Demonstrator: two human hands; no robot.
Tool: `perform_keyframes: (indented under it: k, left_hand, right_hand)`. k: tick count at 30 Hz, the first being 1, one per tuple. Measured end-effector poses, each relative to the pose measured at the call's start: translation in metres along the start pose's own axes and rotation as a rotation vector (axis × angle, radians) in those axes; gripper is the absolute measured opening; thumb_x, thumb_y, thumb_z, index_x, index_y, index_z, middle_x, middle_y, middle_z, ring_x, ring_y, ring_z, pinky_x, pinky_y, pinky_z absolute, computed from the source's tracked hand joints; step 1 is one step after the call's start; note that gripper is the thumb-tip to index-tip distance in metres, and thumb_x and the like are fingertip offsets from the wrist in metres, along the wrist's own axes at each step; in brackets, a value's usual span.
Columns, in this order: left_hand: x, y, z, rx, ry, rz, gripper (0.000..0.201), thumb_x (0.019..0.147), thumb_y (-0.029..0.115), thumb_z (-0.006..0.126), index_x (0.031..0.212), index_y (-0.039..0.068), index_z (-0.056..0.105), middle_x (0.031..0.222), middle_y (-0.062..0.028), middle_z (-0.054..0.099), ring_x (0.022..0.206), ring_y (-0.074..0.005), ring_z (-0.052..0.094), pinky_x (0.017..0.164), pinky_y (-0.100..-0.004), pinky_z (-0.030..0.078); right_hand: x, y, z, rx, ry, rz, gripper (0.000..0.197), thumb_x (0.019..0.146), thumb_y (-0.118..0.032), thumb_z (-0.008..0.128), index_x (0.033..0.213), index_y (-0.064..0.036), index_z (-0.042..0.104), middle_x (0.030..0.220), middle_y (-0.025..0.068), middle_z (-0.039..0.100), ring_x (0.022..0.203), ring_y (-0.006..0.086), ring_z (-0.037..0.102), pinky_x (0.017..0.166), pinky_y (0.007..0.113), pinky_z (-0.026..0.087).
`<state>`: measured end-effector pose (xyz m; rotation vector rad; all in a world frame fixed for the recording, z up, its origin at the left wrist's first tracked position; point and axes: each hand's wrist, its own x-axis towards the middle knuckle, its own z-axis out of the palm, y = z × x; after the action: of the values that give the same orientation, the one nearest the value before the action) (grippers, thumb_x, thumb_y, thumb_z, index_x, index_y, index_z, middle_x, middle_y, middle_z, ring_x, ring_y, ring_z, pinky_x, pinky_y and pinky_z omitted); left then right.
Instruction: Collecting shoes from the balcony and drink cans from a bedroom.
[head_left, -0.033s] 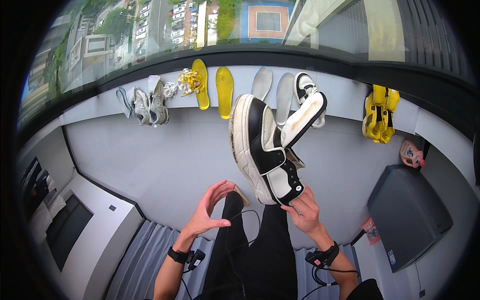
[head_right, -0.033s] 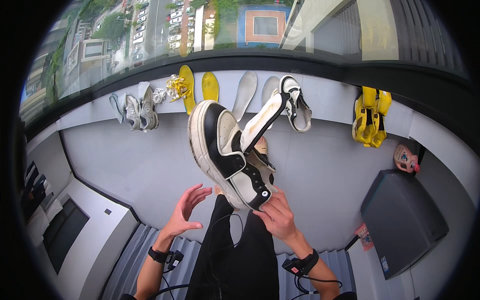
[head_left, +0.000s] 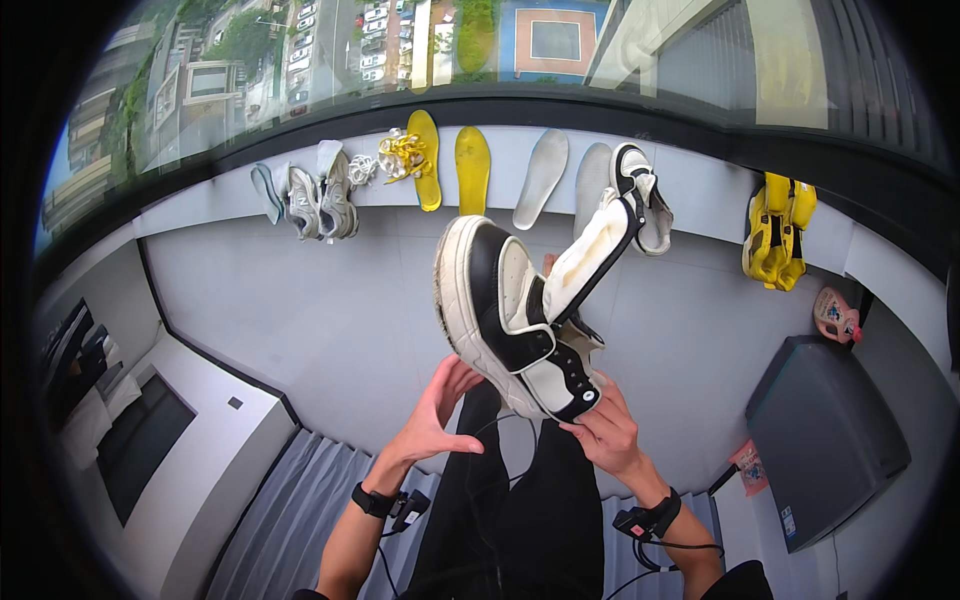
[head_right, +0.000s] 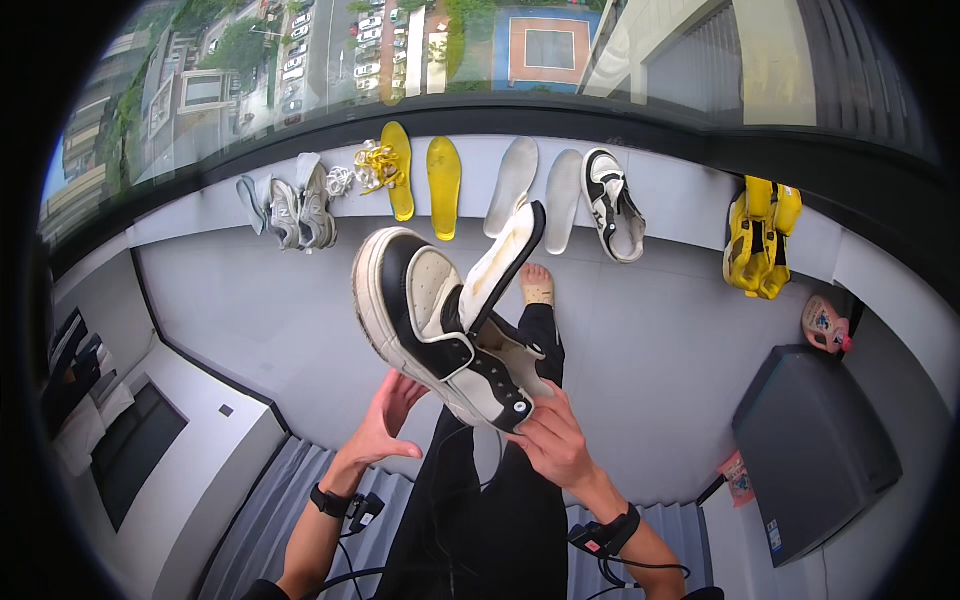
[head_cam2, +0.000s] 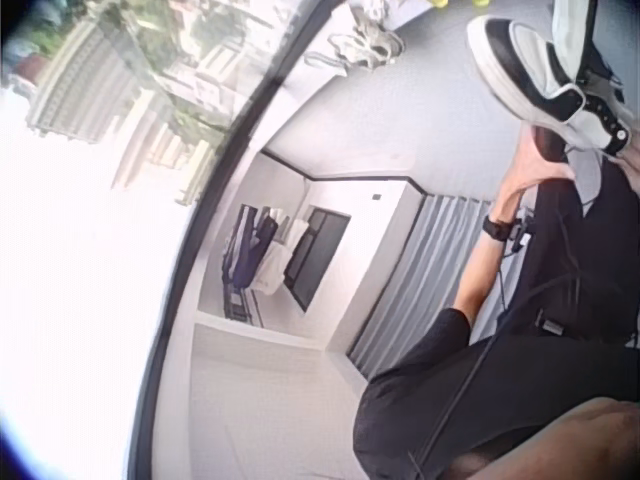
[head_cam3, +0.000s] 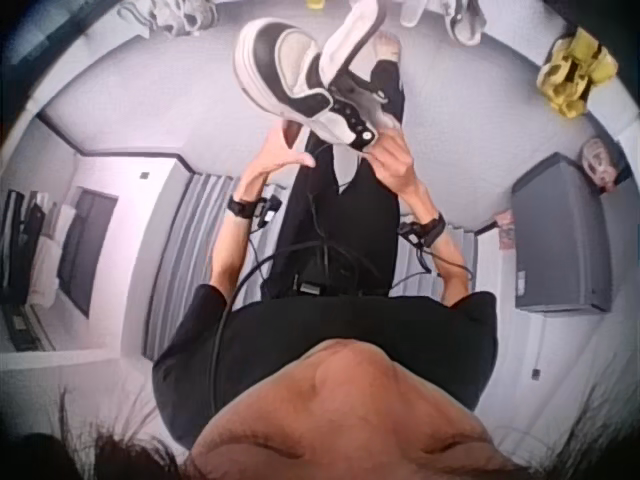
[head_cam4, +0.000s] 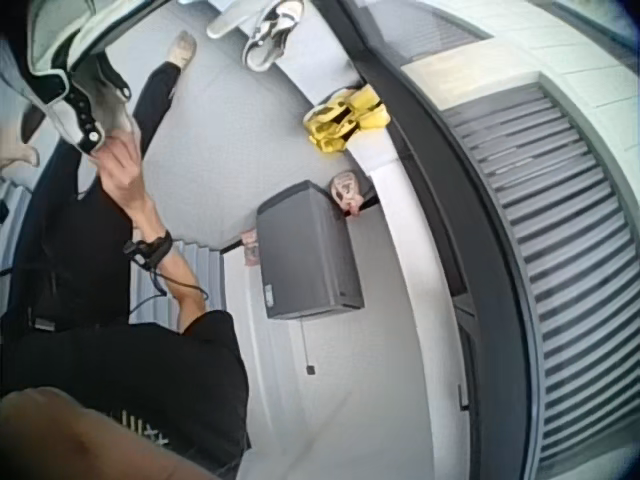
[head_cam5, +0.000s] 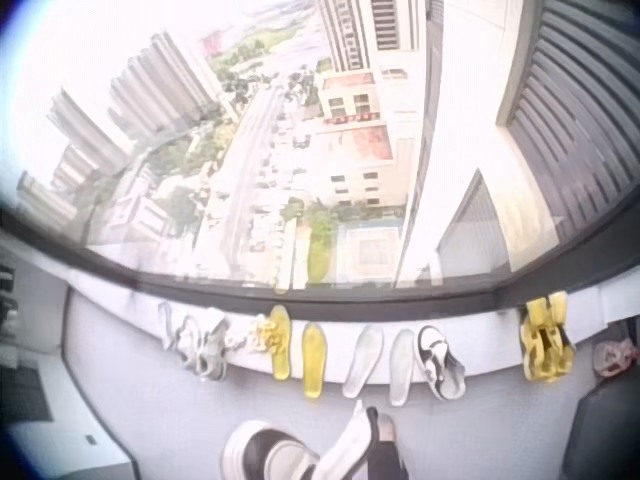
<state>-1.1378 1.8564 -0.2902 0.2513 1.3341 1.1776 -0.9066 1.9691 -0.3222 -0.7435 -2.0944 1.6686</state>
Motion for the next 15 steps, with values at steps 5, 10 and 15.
perform_keyframes:
  k: [5, 10, 15]
  left_hand:
    - [-0.051, 0.03, -0.016, 0.173, 0.104, -0.315, 0.087, 0.064, 0.019, 0.094, 0.138, 0.007, 0.05, 0.135, -0.0078, 0.057, 0.122, -0.0199, 0.054, 0.103, -0.0353, 0.045]
    - [-0.046, 0.026, -0.026, 0.017, 0.134, 0.098, 0.083, 0.072, 0.017, 0.088, 0.139, 0.009, 0.039, 0.146, -0.013, 0.041, 0.129, -0.0221, 0.047, 0.109, -0.04, 0.039]
    - [-0.054, -0.008, -0.019, 0.347, 0.088, 0.503, 0.081, 0.072, 0.006, 0.085, 0.124, 0.014, 0.024, 0.137, -0.0258, 0.043, 0.128, -0.0403, 0.047, 0.106, -0.055, 0.039]
  right_hand:
    - [-0.005, -0.018, 0.037, -0.013, -0.177, -0.016, 0.019, 0.067, 0.004, 0.069, 0.086, 0.0033, 0.07, 0.096, 0.0081, 0.067, 0.103, 0.0271, 0.063, 0.109, 0.062, 0.038]
    - [-0.009, -0.017, 0.043, 0.265, -0.202, -0.042, 0.021, 0.067, 0.003, 0.068, 0.088, 0.0069, 0.068, 0.106, 0.0159, 0.066, 0.113, 0.037, 0.06, 0.11, 0.065, 0.035]
    - [-0.013, 0.003, 0.053, 0.22, -0.423, 0.0, 0.027, 0.066, 0.0, 0.068, 0.092, 0.007, 0.068, 0.114, 0.0173, 0.064, 0.119, 0.0411, 0.057, 0.111, 0.065, 0.034]
